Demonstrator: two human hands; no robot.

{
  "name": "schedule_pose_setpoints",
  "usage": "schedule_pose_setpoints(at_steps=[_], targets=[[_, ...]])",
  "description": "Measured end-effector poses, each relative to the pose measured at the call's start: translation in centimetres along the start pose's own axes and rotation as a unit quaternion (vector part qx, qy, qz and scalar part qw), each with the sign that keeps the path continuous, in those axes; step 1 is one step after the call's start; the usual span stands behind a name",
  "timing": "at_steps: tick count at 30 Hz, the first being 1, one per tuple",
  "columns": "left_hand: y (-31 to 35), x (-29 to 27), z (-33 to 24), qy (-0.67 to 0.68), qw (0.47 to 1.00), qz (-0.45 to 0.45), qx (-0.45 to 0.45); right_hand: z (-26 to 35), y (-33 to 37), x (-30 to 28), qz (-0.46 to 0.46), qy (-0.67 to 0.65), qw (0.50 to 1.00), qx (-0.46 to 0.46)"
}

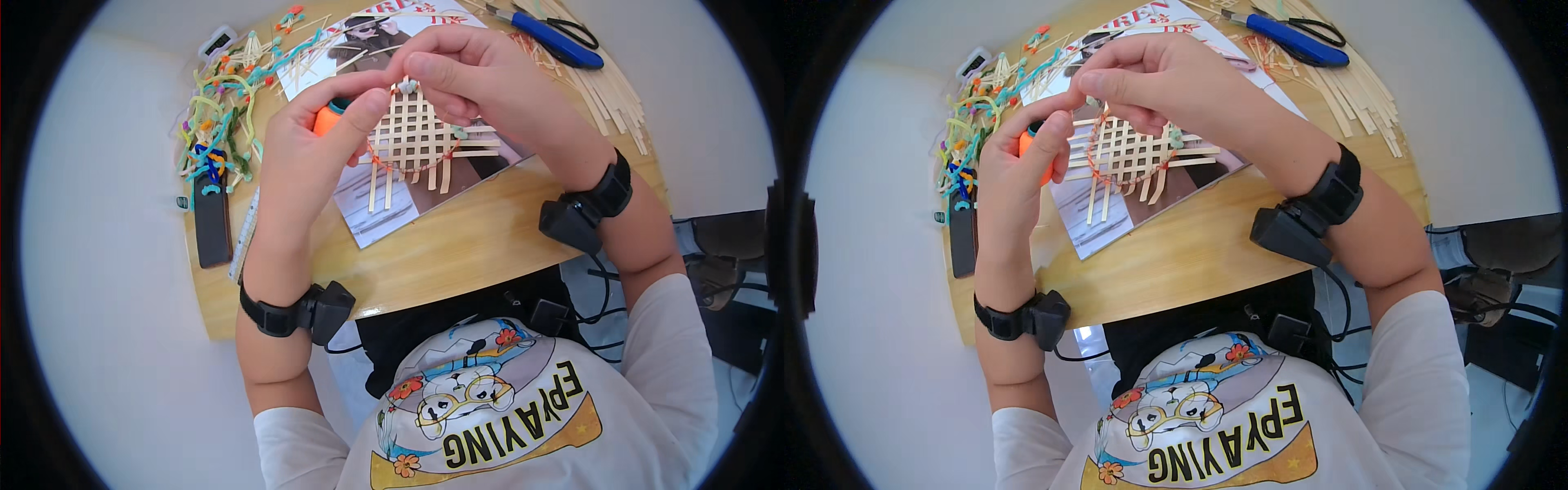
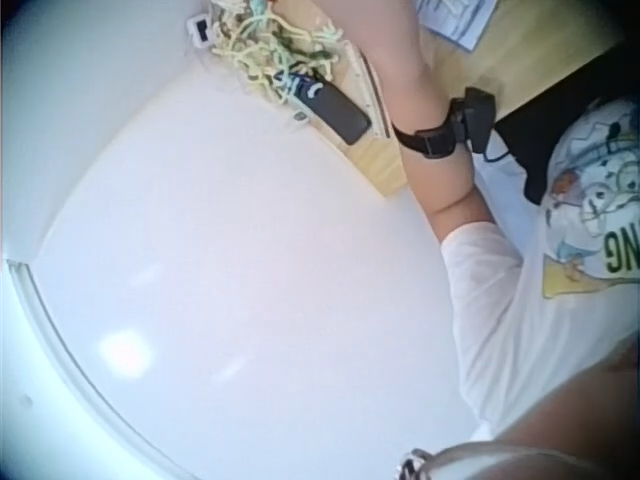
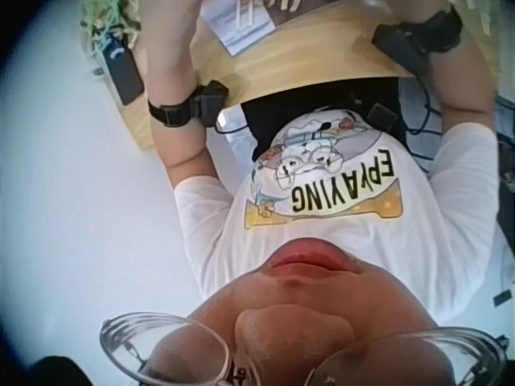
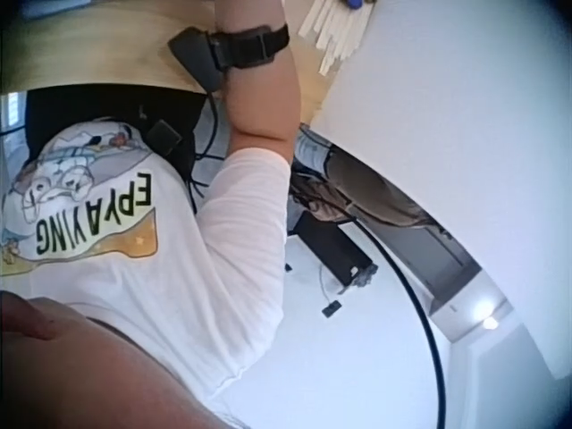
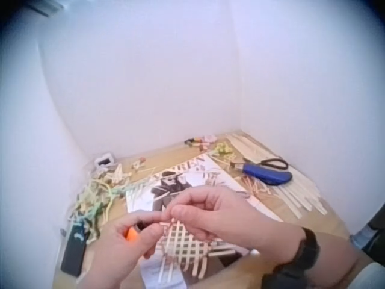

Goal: Weave thin wooden or bamboo strips together using red thread and decorative beads to create a circular frame.

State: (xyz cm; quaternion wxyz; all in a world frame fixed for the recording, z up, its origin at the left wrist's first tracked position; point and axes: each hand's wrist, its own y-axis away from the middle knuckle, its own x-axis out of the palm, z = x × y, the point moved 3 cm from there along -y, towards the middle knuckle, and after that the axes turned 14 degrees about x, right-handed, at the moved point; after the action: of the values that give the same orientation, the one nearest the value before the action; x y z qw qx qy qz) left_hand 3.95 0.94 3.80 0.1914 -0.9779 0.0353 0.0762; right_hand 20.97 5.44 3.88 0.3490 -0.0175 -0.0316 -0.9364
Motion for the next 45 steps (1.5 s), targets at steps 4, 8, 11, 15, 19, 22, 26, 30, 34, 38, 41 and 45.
schedule_pose_setpoints(at_steps=[4, 8, 11, 15, 19, 22, 26, 30, 34, 38, 41, 45], targets=[[0.6, 0.8, 0.4, 0.013, 0.999, -0.028, 0.016, -1.3, -0.3, 0.5, 0.000, -0.015, 1.000, -0.003], [0.9, 1.1, 0.7, -0.030, 0.999, -0.014, 0.041, -1.1, -0.2, 1.4, -0.017, -0.012, 0.999, -0.025], [0.9, 1.1, 0.7, -0.040, 0.997, -0.026, 0.066, -1.3, -0.3, 1.0, -0.001, -0.021, 0.999, -0.028], [0.6, 0.7, 0.7, 0.023, 0.999, -0.044, 0.012, -1.7, -0.6, 0.6, 0.009, -0.001, 1.000, -0.013], [0.0, -0.3, 0.8, 0.110, 0.990, -0.084, 0.023, -1.6, -0.5, 0.6, -0.029, -0.003, 1.000, 0.006], [-0.3, -0.8, 0.6, 0.093, 0.989, -0.108, 0.028, -1.6, -0.6, -0.1, -0.039, -0.010, 0.999, 0.006], [-0.3, -0.9, 0.8, 0.106, 0.988, -0.110, 0.027, -0.2, -0.7, 0.2, -0.029, 0.026, 0.996, 0.082], [-0.1, -0.8, 0.8, 0.071, 0.993, -0.086, 0.031, 0.2, -0.4, -0.5, -0.103, 0.096, 0.978, 0.152], [0.0, -0.4, 0.5, 0.006, 0.997, -0.057, 0.049, 0.3, 0.3, -0.3, -0.045, -0.033, 0.995, 0.081], [0.2, 0.2, 0.4, -0.018, 0.997, -0.048, 0.051, -0.8, 0.3, 1.4, -0.016, 0.003, 0.999, 0.039], [0.3, 0.0, 0.5, -0.026, 0.997, -0.054, 0.044, -1.4, 0.0, 1.1, 0.006, 0.028, 0.997, 0.066], [0.0, -0.1, 1.2, 0.049, 0.998, -0.027, 0.004, -1.9, -0.5, 0.1, 0.030, 0.010, 0.998, 0.046]])
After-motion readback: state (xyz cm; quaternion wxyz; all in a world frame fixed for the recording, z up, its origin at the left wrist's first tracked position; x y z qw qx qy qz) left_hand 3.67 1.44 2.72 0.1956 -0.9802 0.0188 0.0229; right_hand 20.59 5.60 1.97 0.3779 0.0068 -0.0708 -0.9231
